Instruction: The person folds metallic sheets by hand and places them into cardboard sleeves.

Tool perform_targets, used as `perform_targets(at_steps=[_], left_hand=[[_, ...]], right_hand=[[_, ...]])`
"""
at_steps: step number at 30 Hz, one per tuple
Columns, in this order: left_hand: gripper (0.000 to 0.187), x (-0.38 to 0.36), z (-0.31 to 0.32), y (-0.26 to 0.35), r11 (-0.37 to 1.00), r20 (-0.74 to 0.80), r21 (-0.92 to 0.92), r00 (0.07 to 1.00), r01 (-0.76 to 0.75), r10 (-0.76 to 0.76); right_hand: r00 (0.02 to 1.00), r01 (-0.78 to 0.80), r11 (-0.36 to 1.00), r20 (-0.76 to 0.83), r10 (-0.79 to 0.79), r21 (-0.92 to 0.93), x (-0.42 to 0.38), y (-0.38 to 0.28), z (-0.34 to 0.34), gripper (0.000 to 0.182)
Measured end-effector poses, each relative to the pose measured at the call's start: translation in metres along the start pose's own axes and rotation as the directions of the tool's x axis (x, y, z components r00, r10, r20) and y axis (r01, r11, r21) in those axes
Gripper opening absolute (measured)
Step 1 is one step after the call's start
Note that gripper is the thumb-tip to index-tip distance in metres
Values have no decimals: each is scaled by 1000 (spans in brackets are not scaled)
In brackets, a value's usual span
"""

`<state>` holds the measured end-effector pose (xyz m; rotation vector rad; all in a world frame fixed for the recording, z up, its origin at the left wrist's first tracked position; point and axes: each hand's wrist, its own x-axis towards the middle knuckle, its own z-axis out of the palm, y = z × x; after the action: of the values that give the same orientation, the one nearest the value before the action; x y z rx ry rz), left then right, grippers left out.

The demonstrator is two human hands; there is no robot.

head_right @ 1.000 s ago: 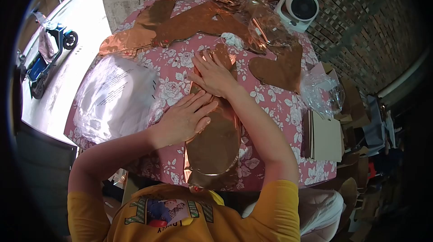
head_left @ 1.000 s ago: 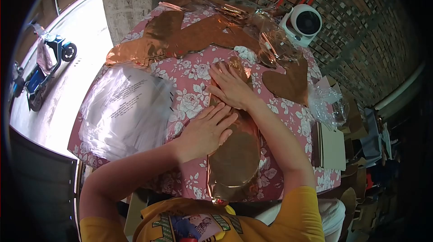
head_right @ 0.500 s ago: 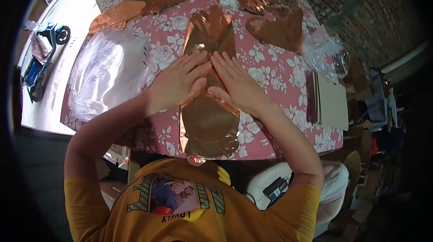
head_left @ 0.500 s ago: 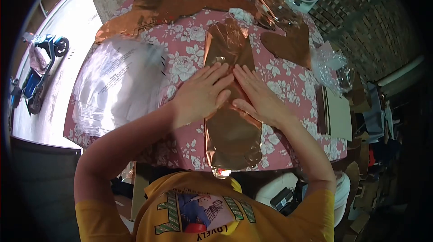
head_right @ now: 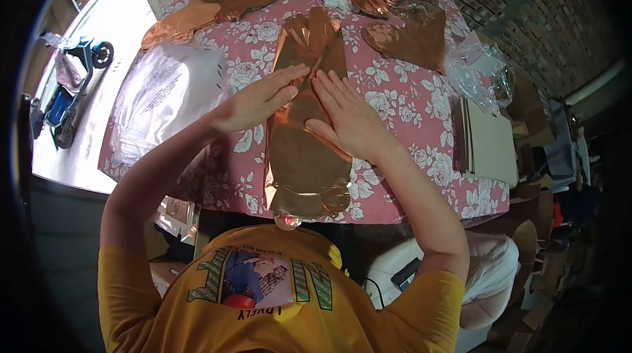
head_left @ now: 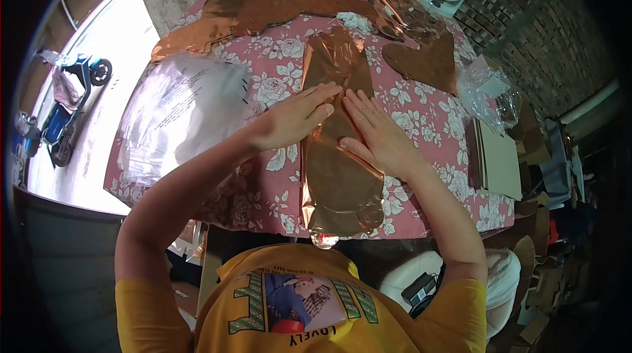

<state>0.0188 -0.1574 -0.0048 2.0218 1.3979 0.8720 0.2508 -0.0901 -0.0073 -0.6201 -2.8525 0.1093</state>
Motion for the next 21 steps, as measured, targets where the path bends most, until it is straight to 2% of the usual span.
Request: perform_targets(at_steps=[1,5,7,8,10,12,14,16,18,21], left_hand=[[48,0,-2,-1,997,29,-67,999,-23,25],[44,-5,-10,5,996,-17,-4,996,-89,89],[39,-15,-12,10,991,-148,3,980,-137,136],[39,-25,-10,14,990,-147,5,979,-140,139],[37,-50,0,27,889,-180,353,911,-292,371],[40,-69,1,53,869,-8,397,946,-295,324],[45,-82,12,59,871,7,385,945,-304,327],[50,-91,19,56,913,53,295,959,-281,278],[53,-94,21,55,900,46,315,952,-302,304],[58,-91,15,64,925,78,276,965,-261,249]], right_hand=[[1000,4,1000,-4,-4,2,0,0,-1,77],[1000,-7,1000,3,7,10,1,-1,-1,78],[1000,-7,1000,5,7,11,0,0,0,78],[1000,0,1000,11,0,-2,0,1,1,79],[1000,5,1000,15,-5,-16,0,2,1,79],[1000,11,999,16,-11,-33,0,2,1,80],[1000,11,1000,12,-11,-20,0,2,0,80],[1000,11,1000,10,-11,-11,0,1,0,79],[1000,7,1000,-6,-7,8,-1,1,1,79],[1000,-6,983,2,6,181,2,4,2,80]])
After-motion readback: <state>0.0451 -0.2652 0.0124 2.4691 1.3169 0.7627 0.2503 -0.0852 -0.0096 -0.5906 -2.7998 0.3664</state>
